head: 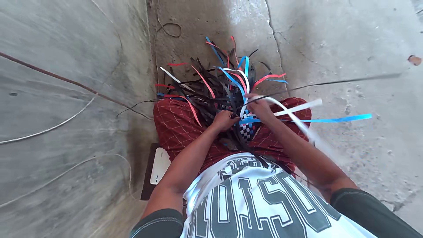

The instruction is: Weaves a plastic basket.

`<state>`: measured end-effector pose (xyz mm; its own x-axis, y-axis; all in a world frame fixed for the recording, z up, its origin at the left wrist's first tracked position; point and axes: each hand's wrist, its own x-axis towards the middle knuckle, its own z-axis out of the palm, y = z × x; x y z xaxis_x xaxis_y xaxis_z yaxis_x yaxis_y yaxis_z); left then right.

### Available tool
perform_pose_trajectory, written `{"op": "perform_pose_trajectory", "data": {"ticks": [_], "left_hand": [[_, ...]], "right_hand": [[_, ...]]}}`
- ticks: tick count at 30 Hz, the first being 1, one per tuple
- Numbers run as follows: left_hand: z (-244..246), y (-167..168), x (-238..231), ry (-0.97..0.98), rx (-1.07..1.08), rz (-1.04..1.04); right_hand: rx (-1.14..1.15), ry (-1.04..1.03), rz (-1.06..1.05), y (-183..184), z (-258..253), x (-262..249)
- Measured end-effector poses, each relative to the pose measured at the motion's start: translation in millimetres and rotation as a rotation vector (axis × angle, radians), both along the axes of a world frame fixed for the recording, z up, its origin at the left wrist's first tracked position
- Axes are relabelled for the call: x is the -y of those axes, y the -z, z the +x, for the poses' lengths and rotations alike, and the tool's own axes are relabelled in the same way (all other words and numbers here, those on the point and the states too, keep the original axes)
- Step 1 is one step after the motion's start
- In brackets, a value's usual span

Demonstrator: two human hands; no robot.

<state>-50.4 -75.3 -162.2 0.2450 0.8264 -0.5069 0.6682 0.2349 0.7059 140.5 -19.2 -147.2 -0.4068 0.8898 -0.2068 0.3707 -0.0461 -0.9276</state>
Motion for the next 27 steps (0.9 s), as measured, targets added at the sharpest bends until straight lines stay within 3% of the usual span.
{"op": "perform_pose_trajectory", "data": {"ticks": [1,3,4,7,9,12,15,18,21,23,24,26,27], "left_hand": [[1,0,-1,0.003,-0.019,-0.008],[3,-4,0,-0.007,-0.047,-0.013],[3,-4,0,-0.020,-0.070,-0.021],[2,-5,-2,-0.124,-0.133,-0.073],[0,-5,-4,-0.181,-0.167,-0.155],[-3,-3,-6,-0.194,-0.169,-0.174],[-1,-7,-1,-0.169,-0.117,-0.125],[-6,-4,5,-0.168,-0.057,0.030],[-22,-20,21,-0.153,-0.099,0.319],[-36,-37,33,-0.200,-0.098,0.302],[-41,-51,41,-0.228,-0.020,0.164],[-49,-68,55,-0.348,0.398,-0.179],[-49,-68,61,-0.447,0.616,-0.206]], "right_hand": [[0.188,-0.147,0.117,14,7,-3],[0.493,-0.448,0.064,8,8,-5],[0.549,-0.495,0.072,7,9,-4],[0.553,-0.472,0.285,-2,13,4],[0.540,-0.562,0.329,-27,5,17],[0.268,-0.718,0.473,-55,-9,47],[0.035,-0.649,0.552,-53,-22,49],[0.238,-0.477,0.416,-34,-24,24],[0.286,-0.460,0.305,0,-23,1],[0.269,-0.466,0.306,11,-24,-4],[0.273,-0.475,0.292,11,-26,-4],[0.329,-0.494,0.262,11,-30,-3],[0.341,-0.514,0.265,15,-31,-4]]}}
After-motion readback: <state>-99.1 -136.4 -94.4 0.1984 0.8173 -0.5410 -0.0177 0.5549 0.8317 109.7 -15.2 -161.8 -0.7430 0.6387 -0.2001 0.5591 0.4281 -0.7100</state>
